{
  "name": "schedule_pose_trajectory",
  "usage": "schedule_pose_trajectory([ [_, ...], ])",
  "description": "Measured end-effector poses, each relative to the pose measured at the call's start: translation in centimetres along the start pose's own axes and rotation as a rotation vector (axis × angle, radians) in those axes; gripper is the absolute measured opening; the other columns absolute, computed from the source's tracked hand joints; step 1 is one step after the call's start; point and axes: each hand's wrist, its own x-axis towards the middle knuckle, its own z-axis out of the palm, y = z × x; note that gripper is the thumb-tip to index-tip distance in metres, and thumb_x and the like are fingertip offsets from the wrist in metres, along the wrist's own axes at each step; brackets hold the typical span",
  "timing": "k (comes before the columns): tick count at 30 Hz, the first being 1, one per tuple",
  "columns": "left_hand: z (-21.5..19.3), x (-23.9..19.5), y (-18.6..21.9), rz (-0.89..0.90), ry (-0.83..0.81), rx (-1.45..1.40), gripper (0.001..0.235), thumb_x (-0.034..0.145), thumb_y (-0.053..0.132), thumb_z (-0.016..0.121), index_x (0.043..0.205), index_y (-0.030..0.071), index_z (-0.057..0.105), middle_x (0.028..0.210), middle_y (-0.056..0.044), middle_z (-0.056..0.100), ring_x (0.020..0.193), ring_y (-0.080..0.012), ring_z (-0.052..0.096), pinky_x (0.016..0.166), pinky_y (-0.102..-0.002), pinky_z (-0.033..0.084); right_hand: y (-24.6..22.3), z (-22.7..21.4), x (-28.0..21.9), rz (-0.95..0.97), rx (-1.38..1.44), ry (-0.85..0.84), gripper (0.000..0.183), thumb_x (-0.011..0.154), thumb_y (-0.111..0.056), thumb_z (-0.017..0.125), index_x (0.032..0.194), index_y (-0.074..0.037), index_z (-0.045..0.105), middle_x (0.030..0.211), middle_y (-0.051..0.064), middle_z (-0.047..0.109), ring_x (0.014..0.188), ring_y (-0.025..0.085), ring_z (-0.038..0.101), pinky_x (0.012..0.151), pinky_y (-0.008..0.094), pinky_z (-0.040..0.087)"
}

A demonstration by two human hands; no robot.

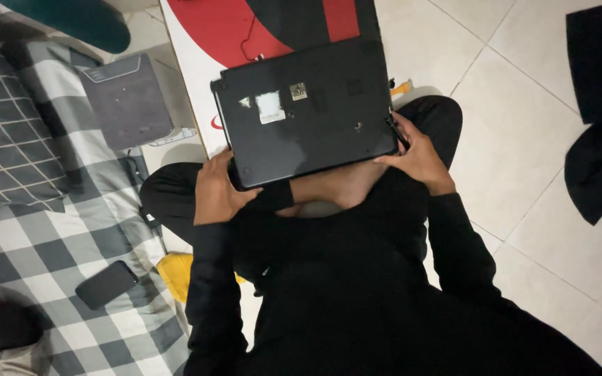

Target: The person sits on the floor and uses a screwdriver to remove screws from the bottom of a laptop. They then pry off the bottom cover, exposing the internal components, and remove a metal bracket from the chassis.

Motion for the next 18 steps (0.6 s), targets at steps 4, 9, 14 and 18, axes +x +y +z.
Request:
schedule_pose_trajectory([
  [4, 0.1, 0.1, -0.8, 0.035, 0.031, 0.014, 0.1, 0.052, 0.05, 0.098, 0.131, 0.002, 0.059, 0.125, -0.015, 0.067, 0.112, -0.0343, 0.063, 0.095, -0.042, 0.048, 1.4, 0.1, 0.0, -0.068, 0.079, -0.004, 0.103, 0.07, -0.006, 0.096, 0.157, -0.002, 0.042, 0.134, 0.025, 0.064, 0.122, 0.033, 0.062, 0.092, 0.041, 0.056],
  [9, 0.0, 0.0, -1.2, 0.055, 0.055, 0.029, 0.1, 0.052, 0.053, 0.097, 0.13, 0.001, 0.061, 0.115, -0.016, 0.072, 0.105, -0.0331, 0.067, 0.091, -0.042, 0.05, 0.9, -0.2, -0.1, -0.059, 0.129, -0.061, 0.104, 0.07, -0.001, 0.094, 0.159, -0.003, 0.038, 0.141, 0.023, 0.059, 0.129, 0.033, 0.057, 0.1, 0.042, 0.053],
  [14, -0.4, 0.1, -1.0, 0.062, 0.033, -0.025, 0.1, 0.048, 0.047, 0.099, 0.129, 0.002, 0.061, 0.117, -0.017, 0.074, 0.108, -0.0337, 0.067, 0.096, -0.04, 0.047, 2.9, -0.3, 0.5, -0.109, 0.167, -0.07, 0.105, 0.072, 0.006, 0.092, 0.161, -0.005, 0.037, 0.138, 0.019, 0.059, 0.112, 0.024, 0.058, 0.091, 0.036, 0.053],
  [18, -0.7, 0.1, -0.5, 0.04, 0.036, -0.073, 0.099, 0.05, 0.04, 0.101, 0.132, 0.003, 0.059, 0.115, -0.019, 0.074, 0.107, -0.0356, 0.068, 0.096, -0.043, 0.046, 1.7, -0.4, 0.4, -0.118, 0.129, -0.096, 0.101, 0.075, 0.008, 0.089, 0.16, -0.003, 0.037, 0.136, 0.018, 0.057, 0.108, 0.022, 0.056, 0.088, 0.032, 0.05],
])
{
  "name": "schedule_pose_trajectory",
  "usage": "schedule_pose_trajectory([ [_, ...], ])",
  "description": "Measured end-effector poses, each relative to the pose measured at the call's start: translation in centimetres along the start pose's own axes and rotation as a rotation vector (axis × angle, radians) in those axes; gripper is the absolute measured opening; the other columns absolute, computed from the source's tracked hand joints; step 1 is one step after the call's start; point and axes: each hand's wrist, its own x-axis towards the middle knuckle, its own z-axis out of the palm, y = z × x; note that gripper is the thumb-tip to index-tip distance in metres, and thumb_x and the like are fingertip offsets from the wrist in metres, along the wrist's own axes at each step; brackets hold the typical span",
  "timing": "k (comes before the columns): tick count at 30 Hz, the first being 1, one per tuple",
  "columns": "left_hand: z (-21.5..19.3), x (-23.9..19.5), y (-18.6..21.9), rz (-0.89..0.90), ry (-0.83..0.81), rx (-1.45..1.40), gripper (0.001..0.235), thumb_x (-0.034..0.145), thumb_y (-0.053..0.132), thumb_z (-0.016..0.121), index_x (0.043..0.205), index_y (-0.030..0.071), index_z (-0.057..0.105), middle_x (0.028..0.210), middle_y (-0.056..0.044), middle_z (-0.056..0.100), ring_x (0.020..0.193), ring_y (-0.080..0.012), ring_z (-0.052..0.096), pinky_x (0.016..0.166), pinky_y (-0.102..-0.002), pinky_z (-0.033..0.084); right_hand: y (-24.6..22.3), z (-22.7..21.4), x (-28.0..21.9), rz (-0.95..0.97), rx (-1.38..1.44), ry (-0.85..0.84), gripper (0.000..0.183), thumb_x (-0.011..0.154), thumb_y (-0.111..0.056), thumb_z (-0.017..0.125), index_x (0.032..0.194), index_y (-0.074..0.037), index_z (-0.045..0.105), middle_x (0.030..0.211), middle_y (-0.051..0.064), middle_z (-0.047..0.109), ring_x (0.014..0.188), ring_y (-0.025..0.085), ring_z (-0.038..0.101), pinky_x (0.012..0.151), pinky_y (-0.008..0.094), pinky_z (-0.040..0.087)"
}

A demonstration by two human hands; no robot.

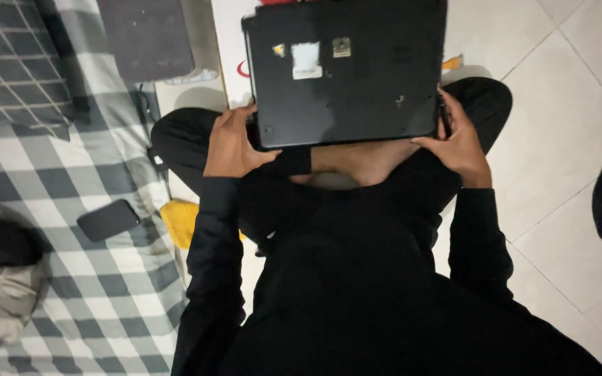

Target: The person sits on the floor and uses a screwdriver to remove screws from the bottom of a laptop. They then pry off the bottom cover, exposing the internal components, and remove a metal bracket from the chassis.

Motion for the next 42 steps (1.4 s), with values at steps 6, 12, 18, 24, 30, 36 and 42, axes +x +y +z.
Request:
schedule_pose_trajectory([
  [6, 0.6, -0.6, -0.1, -0.001, 0.066, -0.145, 0.094, 0.064, 0.043, 0.099, 0.137, 0.002, 0.058, 0.131, -0.022, 0.067, 0.115, -0.0379, 0.062, 0.101, -0.043, 0.042, -0.9, 0.4, 0.2, -0.024, -0.038, -0.018, 0.102, 0.078, 0.009, 0.09, 0.161, 0.002, 0.032, 0.142, 0.026, 0.05, 0.121, 0.033, 0.053, 0.099, 0.043, 0.047],
  [12, 0.3, -1.0, 0.3, -0.075, -0.042, -0.135, 0.091, 0.073, 0.046, 0.094, 0.143, 0.008, 0.051, 0.151, -0.014, 0.055, 0.131, -0.0341, 0.056, 0.105, -0.048, 0.04, -6.5, 1.4, 1.1, 0.073, -0.114, -0.124, 0.088, 0.089, -0.003, 0.075, 0.159, 0.003, 0.022, 0.163, 0.023, 0.032, 0.152, 0.032, 0.03, 0.127, 0.044, 0.026],
  [18, 2.0, -0.8, -1.4, -0.022, 0.024, -0.229, 0.1, 0.055, 0.047, 0.101, 0.138, 0.009, 0.061, 0.136, -0.013, 0.066, 0.122, -0.0319, 0.062, 0.107, -0.044, 0.037, 2.9, 0.4, -0.1, 0.005, -0.11, 0.03, 0.1, 0.076, 0.017, 0.086, 0.16, 0.007, 0.031, 0.15, 0.036, 0.045, 0.129, 0.048, 0.054, 0.102, 0.055, 0.05],
  [24, 1.3, -0.3, -1.0, -0.032, -0.003, -0.191, 0.096, 0.06, 0.039, 0.101, 0.139, 0.004, 0.057, 0.141, -0.018, 0.062, 0.126, -0.0366, 0.057, 0.112, -0.044, 0.031, 13.0, 0.1, -2.0, 0.084, 0.291, 0.109, 0.1, 0.074, 0.007, 0.089, 0.159, -0.004, 0.038, 0.138, 0.017, 0.062, 0.122, 0.02, 0.061, 0.104, 0.033, 0.054],
  [30, 0.4, -0.3, 0.6, -0.033, -0.016, -0.151, 0.095, 0.065, 0.039, 0.1, 0.14, 0.0, 0.054, 0.139, -0.022, 0.06, 0.127, -0.0401, 0.055, 0.114, -0.047, 0.037, 5.9, -0.6, -0.3, 0.155, 0.248, 0.081, 0.05, 0.072, 0.001, 0.095, 0.114, -0.005, 0.07, 0.063, -0.003, 0.053, 0.054, 0.005, 0.048, 0.052, 0.02, 0.041],
  [36, 1.0, -0.9, 0.4, -0.089, -0.023, -0.164, 0.102, 0.062, 0.037, 0.1, 0.143, -0.001, 0.051, 0.143, -0.024, 0.054, 0.133, -0.0375, 0.053, 0.117, -0.044, 0.037, 16.8, 0.2, -2.8, -0.007, 0.267, 0.027, 0.082, 0.069, -0.002, 0.096, 0.143, -0.004, 0.062, 0.057, -0.002, 0.052, 0.052, 0.006, 0.047, 0.064, 0.02, 0.043],
  [42, 3.5, 2.2, 3.7, -0.041, 0.104, -0.168, 0.103, 0.057, 0.04, 0.102, 0.136, -0.004, 0.052, 0.133, -0.032, 0.055, 0.124, -0.0515, 0.054, 0.111, -0.061, 0.039, 13.4, 0.6, -2.8, -0.08, 0.109, 0.085, 0.08, 0.07, -0.018, 0.097, 0.142, -0.01, 0.065, 0.056, -0.003, 0.061, 0.048, 0.01, 0.055, 0.062, 0.026, 0.046],
])
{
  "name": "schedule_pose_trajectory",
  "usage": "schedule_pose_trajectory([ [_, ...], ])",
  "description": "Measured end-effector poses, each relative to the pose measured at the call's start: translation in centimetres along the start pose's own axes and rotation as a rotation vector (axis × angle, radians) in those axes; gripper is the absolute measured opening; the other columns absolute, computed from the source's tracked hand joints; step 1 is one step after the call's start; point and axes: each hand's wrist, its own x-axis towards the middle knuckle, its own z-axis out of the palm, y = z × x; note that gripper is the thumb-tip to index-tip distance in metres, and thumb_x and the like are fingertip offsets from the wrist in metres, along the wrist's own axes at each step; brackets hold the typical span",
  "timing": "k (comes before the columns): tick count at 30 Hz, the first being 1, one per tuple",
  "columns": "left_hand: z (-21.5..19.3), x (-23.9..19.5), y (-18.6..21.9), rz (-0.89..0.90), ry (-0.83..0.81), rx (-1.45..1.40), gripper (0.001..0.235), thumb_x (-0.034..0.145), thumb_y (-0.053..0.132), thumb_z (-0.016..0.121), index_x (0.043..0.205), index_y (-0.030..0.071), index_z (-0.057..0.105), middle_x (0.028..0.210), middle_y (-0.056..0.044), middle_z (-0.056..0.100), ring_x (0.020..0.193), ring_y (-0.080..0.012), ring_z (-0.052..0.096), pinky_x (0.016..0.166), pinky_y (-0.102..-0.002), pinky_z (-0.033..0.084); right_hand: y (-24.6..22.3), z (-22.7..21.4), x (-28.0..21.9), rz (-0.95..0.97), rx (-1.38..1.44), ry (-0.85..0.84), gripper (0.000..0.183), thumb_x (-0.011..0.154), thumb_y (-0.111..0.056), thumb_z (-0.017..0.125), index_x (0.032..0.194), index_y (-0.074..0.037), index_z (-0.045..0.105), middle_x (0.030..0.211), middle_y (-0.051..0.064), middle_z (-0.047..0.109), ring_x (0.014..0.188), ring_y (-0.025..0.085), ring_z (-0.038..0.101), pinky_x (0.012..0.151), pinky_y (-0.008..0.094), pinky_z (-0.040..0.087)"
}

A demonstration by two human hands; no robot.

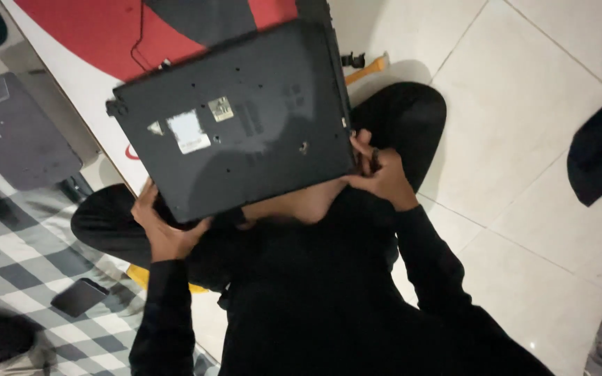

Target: The person sits on the floor and uses a screwdriver to remove screws from the bottom of a laptop. They then pry off the bottom cover, exposing the internal components, and remove a metal bracket from the chassis.

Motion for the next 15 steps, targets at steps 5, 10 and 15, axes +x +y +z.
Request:
schedule_pose_trajectory([
  [5, 1.3, -3.4, -5.0, 0.005, 0.1, 0.15, 0.11, 0.057, 0.051, 0.098, 0.137, -0.003, 0.046, 0.147, -0.027, 0.044, 0.135, -0.0478, 0.042, 0.119, -0.055, 0.03, -1.4, 0.0, 0.4, 0.009, 0.089, -0.009, 0.082, 0.067, -0.012, 0.096, 0.141, -0.003, 0.062, 0.052, -0.001, 0.06, 0.045, 0.014, 0.06, 0.055, 0.028, 0.049],
  [10, 1.0, -3.9, -4.9, 0.017, 0.073, 0.242, 0.115, 0.052, 0.059, 0.095, 0.134, -0.006, 0.047, 0.144, -0.029, 0.046, 0.134, -0.0475, 0.045, 0.119, -0.055, 0.03, -1.3, 0.5, 0.2, 0.063, 0.215, 0.025, 0.084, 0.062, -0.011, 0.099, 0.136, -0.001, 0.061, 0.054, 0.001, 0.061, 0.048, 0.015, 0.066, 0.051, 0.026, 0.052],
  [15, 1.8, -4.7, -5.3, -0.043, 0.118, 0.218, 0.113, 0.052, 0.058, 0.095, 0.132, -0.005, 0.046, 0.145, -0.03, 0.044, 0.133, -0.049, 0.042, 0.118, -0.056, 0.028, -1.8, 0.8, -0.1, 0.066, 0.254, 0.043, 0.082, 0.057, -0.005, 0.101, 0.129, 0.003, 0.061, 0.055, 0.003, 0.063, 0.048, 0.016, 0.069, 0.051, 0.027, 0.054],
])
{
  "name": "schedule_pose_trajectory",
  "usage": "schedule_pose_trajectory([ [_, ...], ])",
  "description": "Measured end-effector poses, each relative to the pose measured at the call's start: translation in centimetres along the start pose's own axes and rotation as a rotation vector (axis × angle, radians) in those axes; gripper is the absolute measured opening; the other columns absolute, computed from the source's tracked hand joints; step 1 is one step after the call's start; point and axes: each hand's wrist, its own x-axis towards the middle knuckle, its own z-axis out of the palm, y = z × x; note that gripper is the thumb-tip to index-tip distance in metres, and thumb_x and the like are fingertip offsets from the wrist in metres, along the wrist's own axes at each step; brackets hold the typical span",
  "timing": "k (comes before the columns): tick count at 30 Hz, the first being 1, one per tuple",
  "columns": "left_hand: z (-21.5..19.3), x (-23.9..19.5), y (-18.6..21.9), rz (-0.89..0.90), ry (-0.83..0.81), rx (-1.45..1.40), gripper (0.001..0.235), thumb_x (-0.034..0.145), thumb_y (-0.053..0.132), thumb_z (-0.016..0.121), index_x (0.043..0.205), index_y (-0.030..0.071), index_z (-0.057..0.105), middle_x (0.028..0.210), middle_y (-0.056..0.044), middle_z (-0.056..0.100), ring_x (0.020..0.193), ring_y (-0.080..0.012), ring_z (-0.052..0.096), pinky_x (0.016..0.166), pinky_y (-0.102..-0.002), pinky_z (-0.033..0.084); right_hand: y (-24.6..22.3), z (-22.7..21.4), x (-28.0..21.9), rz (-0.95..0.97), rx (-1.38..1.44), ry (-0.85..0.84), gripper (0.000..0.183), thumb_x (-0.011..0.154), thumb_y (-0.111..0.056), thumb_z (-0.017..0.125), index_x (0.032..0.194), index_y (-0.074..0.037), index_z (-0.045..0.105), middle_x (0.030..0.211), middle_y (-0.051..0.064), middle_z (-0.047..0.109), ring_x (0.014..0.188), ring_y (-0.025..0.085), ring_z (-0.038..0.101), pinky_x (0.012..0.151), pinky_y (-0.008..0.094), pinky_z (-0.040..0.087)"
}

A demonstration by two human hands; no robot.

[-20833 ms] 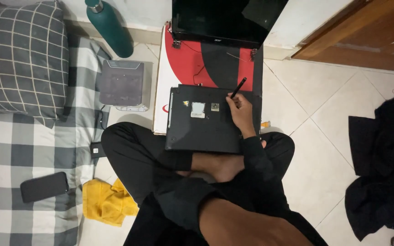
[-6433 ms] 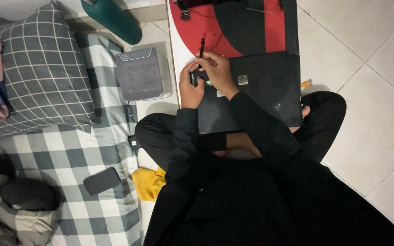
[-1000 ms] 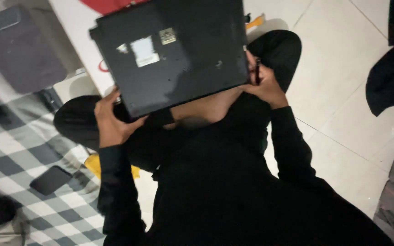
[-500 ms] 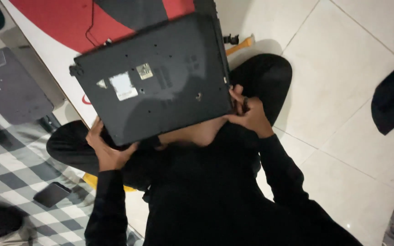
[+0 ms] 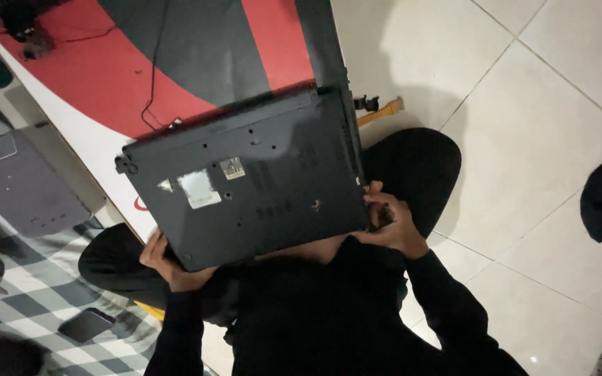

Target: The person sits on the floor and uses a screwdriver to remove screws from the bottom of a laptop. They then pry off the bottom cover, exposing the internal components, and remove a metal bracket from the chassis.

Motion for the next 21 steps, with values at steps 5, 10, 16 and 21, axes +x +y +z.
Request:
schedule_pose_trajectory([
  [5, 0.6, -0.5, -0.6, 0.011, 0.073, 0.046, 0.107, 0.046, 0.05, 0.1, 0.12, -0.006, 0.046, 0.136, -0.03, 0.048, 0.128, -0.0477, 0.047, 0.114, -0.055, 0.035, -1.8, 0.6, 1.0, -0.055, 0.016, 0.053, 0.078, 0.058, -0.01, 0.101, 0.126, 0.0, 0.065, 0.054, 0.001, 0.062, 0.049, 0.007, 0.062, 0.055, 0.023, 0.052],
  [10, 1.0, -1.0, -1.2, 0.005, 0.107, 0.004, 0.103, 0.053, 0.053, 0.096, 0.125, -0.006, 0.054, 0.137, -0.029, 0.05, 0.126, -0.049, 0.05, 0.118, -0.053, 0.033, -1.4, 0.3, 1.3, -0.049, -0.044, 0.084, 0.082, 0.054, -0.01, 0.102, 0.127, 0.002, 0.066, 0.053, 0.004, 0.064, 0.045, 0.008, 0.061, 0.052, 0.022, 0.051],
  [16, 1.6, 0.4, -0.6, 0.015, 0.192, 0.068, 0.099, 0.056, 0.059, 0.094, 0.124, -0.005, 0.06, 0.132, -0.027, 0.057, 0.122, -0.0429, 0.058, 0.116, -0.049, 0.036, -0.5, 0.0, 1.0, -0.057, -0.075, 0.057, 0.091, 0.053, -0.012, 0.102, 0.134, 0.005, 0.063, 0.054, 0.006, 0.065, 0.044, 0.011, 0.06, 0.051, 0.023, 0.05],
  [21, 0.5, 2.7, 1.6, 0.026, 0.175, 0.038, 0.09, 0.066, 0.047, 0.094, 0.123, -0.014, 0.062, 0.128, -0.032, 0.062, 0.118, -0.0387, 0.06, 0.118, -0.044, 0.036, -2.8, 0.3, 2.3, -0.097, -0.202, 0.077, 0.088, 0.059, -0.012, 0.101, 0.138, -0.001, 0.063, 0.085, 0.01, 0.078, 0.049, 0.012, 0.058, 0.048, 0.03, 0.048],
])
